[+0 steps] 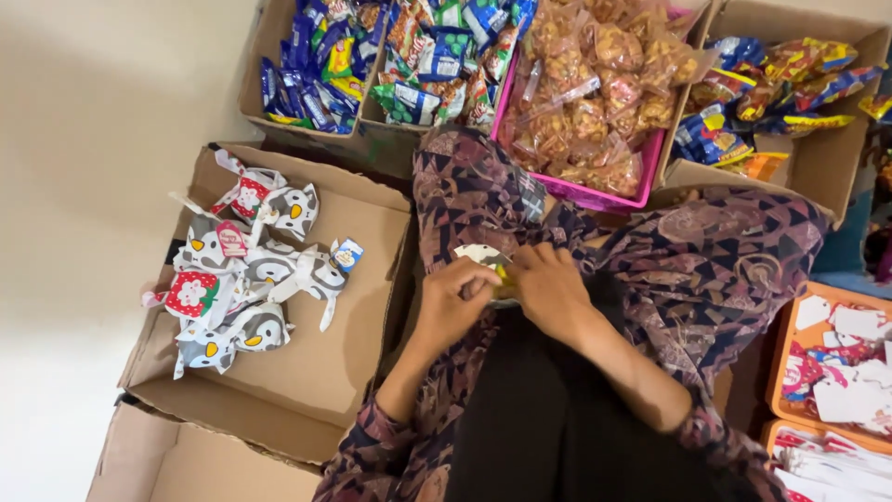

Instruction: Packing individual snack packets into small decorative paper bags for gifts or souvenirs.

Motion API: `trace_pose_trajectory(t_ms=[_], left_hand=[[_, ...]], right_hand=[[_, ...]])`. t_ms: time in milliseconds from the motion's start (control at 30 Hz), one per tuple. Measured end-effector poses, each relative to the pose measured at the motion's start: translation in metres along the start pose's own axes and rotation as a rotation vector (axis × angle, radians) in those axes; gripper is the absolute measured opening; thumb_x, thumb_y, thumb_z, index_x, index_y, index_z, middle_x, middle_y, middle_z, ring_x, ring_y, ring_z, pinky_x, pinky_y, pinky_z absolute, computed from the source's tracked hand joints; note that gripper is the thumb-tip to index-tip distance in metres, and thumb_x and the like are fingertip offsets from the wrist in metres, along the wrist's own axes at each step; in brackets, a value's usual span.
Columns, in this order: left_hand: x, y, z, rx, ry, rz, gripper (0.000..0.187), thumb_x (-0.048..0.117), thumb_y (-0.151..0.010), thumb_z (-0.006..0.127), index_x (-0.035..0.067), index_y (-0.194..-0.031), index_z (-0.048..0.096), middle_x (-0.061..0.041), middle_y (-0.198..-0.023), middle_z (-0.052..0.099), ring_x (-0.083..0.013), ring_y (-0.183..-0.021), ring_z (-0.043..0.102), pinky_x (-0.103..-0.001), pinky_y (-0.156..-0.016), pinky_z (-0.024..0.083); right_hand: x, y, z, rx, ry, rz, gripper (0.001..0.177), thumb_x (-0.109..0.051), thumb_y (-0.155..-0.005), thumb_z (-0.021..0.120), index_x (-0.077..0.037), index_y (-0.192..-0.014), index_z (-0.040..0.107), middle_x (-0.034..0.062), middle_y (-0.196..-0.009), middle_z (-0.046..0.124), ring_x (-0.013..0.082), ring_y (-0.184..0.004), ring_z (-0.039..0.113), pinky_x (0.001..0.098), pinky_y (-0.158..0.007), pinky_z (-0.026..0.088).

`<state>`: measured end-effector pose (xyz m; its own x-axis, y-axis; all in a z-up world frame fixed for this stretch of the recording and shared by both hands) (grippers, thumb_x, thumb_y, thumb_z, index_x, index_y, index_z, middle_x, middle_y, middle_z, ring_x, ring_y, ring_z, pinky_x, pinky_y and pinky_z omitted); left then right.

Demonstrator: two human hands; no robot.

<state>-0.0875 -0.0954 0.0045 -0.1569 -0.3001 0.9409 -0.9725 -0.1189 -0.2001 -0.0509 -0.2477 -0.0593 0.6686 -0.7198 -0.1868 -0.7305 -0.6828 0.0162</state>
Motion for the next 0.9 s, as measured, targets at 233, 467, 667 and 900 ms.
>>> trace_pose_trajectory(t_ms=[233, 467, 667, 900], left_hand=[[0.057, 0.004, -0.023, 0.018, 0.14, 0.245, 0.024, -0.009, -0.074, 0.079, 0.014, -0.078, 0.079, 0.004, -0.057, 0.046, -0.0139, -0.048, 0.046, -0.025, -0.052, 0.046], [0.015, -0.001, -0.035, -0.191, -0.05, 0.151, 0.126, 0.043, -0.073, 0.09, 0.003, -0.164, 0.012, -0.026, -0.169, 0.012, -0.0432, -0.148, 0.022, -0.057, -0.12, 0.022], [-0.029, -0.007, 0.002, -0.181, -0.162, 0.053, 0.084, 0.035, -0.085, 0.072, 0.014, -0.159, 0.037, -0.019, -0.155, 0.038, -0.0418, -0.147, 0.027, -0.059, -0.122, 0.009], [-0.064, -0.004, 0.005, 0.073, -0.303, -0.02, 0.055, 0.011, -0.075, 0.079, 0.017, -0.128, 0.069, -0.007, -0.12, 0.067, -0.03, -0.116, 0.064, -0.043, -0.105, 0.049]], right_hand=[[-0.018, -0.027, -0.022, -0.122, -0.014, 0.046, 0.02, -0.031, -0.086, 0.069, -0.02, -0.101, 0.075, 0.0055, -0.101, 0.066, 0.0324, -0.093, 0.064, 0.0461, -0.076, 0.045], [-0.014, -0.025, -0.037, 0.042, -0.498, 0.111, 0.031, -0.03, -0.088, 0.075, -0.023, -0.117, 0.066, 0.0054, -0.109, 0.066, 0.0356, -0.102, 0.069, 0.0457, -0.085, 0.053], [0.002, -0.025, -0.049, 0.035, -0.481, 0.122, 0.039, -0.03, -0.09, 0.072, -0.01, -0.123, 0.066, 0.0163, -0.104, 0.07, 0.042, -0.098, 0.068, 0.0495, -0.087, 0.051], [0.036, 0.008, -0.082, 0.17, -0.953, 0.172, 0.011, -0.011, -0.086, 0.079, -0.011, -0.097, 0.076, 0.0112, -0.078, 0.073, 0.0289, -0.077, 0.071, 0.0397, -0.075, 0.055]])
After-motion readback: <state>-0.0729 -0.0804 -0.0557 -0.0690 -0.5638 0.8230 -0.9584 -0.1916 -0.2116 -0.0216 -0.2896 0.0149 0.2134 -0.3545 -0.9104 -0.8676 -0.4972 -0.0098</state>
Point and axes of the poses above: each hand's wrist, its own y-axis away from the middle knuckle, its own z-axis out of the palm, x = y × z, the point moved 6 cm from there along -y, towards the middle knuckle
